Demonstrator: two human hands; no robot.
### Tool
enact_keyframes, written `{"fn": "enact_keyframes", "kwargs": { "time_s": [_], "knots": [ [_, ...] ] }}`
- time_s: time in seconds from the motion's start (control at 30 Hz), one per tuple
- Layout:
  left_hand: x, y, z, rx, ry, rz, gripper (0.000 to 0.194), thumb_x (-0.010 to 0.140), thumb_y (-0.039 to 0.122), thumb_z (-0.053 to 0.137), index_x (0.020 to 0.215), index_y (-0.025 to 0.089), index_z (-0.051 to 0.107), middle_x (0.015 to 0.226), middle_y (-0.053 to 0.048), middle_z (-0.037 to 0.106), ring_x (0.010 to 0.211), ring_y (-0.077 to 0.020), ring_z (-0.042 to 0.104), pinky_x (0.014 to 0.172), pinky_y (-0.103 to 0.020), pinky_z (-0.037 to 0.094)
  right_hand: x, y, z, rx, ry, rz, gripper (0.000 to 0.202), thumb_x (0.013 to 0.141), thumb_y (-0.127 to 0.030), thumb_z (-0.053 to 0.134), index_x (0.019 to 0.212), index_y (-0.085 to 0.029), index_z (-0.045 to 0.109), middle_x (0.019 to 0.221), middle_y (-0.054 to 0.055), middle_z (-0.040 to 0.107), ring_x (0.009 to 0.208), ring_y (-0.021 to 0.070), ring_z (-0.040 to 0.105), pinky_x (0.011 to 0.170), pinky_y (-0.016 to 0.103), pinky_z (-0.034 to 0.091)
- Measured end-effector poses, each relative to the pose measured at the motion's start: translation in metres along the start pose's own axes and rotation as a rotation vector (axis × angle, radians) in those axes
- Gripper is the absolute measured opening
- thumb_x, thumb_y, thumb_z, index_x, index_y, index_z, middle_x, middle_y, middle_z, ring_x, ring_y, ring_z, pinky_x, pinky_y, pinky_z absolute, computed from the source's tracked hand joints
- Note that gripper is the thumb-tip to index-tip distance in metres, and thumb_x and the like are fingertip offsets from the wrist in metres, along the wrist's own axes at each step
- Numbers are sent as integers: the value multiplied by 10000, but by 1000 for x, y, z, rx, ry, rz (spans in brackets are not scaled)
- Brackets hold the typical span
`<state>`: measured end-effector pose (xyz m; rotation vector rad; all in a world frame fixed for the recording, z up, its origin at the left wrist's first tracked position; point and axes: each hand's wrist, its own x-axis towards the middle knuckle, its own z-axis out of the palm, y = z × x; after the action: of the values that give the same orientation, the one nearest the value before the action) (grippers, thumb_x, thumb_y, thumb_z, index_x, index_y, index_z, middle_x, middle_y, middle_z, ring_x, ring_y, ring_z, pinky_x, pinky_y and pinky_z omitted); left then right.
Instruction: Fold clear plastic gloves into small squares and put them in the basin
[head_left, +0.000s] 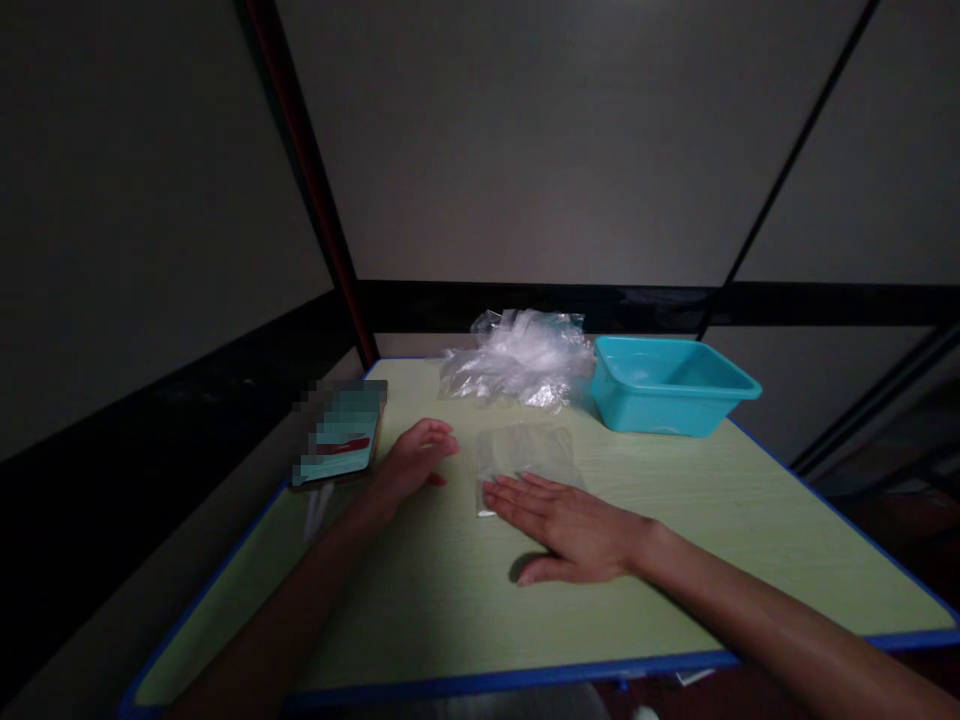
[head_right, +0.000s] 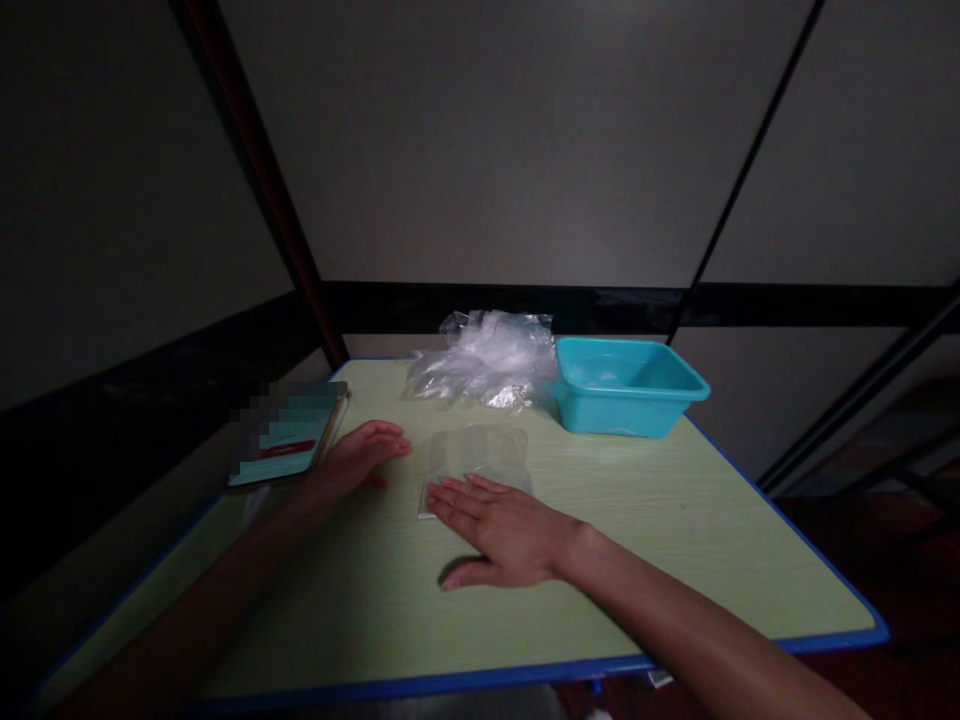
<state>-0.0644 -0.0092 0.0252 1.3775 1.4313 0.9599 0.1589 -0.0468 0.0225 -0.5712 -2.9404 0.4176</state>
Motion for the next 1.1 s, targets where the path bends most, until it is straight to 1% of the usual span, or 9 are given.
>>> {"fn": "enact_keyframes", "kwargs": {
  "time_s": [0.07,0.17,0.27,0.4,0.53,0.67,0.77,0.9,1.1],
  "knots": [
    [1,-2,4,134,50,122,231,708,284,500,907,174,455,928,-69,582,900,-220,553,540,-251,457,0,0,0,-1,-20,0,732,816,-528,354,1353,-90,119,1394,137,155,1287,195,83,1056,367,99],
    [-4,-5,8,344,32,315,252,750,215,414,994,180,465,981,-68,601,911,-199,556,785,-326,426,0,0,1,2,-31,-3,727,820,-523,351,1353,-88,115,1398,136,135,1287,190,72,1058,357,95],
    [-10,-7,11,531,1,353,321,783,228,377,1090,185,464,1070,-74,593,1018,-223,514,917,-361,329,0,0,2,13,-7,-20,719,819,-508,371,1351,-90,128,1395,142,130,1285,202,83,1054,379,108],
    [-12,-12,14,598,-30,347,358,803,240,348,1136,169,458,1200,-81,512,1123,-223,440,967,-348,277,-1,0,3,3,-8,-30,698,822,-506,368,1350,-107,145,1398,141,102,1284,213,73,1052,394,103],
    [-9,-19,15,584,-26,370,372,785,244,384,1145,185,457,1233,-61,483,1156,-213,403,998,-345,239,-2,-1,4,-2,0,-32,676,822,-504,368,1350,-136,162,1400,126,96,1284,211,79,1050,398,113],
    [-9,-23,20,685,10,449,397,777,216,380,1165,157,439,1273,-80,435,1197,-207,343,1023,-360,202,-1,0,1,-29,29,-14,702,817,-513,369,1347,-102,161,1393,139,144,1283,208,108,1051,389,131],
    [-11,-22,28,685,-3,516,383,790,230,373,1149,126,457,1301,-101,395,1213,-200,318,1034,-346,199,0,4,0,-88,136,109,632,843,-455,350,1327,-67,226,1380,149,204,1274,211,163,1048,377,168],
    [-13,-20,40,583,-25,554,366,811,275,378,1141,148,475,1313,-90,383,1220,-193,309,1033,-351,206,4,13,4,-124,290,308,474,879,-316,292,1285,-73,325,1352,144,285,1249,206,249,1030,385,232],
    [-17,-16,48,709,-170,580,459,814,296,393,1244,138,370,1353,-104,320,1264,-192,223,1045,-374,120,6,25,20,-185,286,399,520,877,-337,283,1295,-28,286,1363,170,237,1270,229,178,1031,405,227]
  ]
}}
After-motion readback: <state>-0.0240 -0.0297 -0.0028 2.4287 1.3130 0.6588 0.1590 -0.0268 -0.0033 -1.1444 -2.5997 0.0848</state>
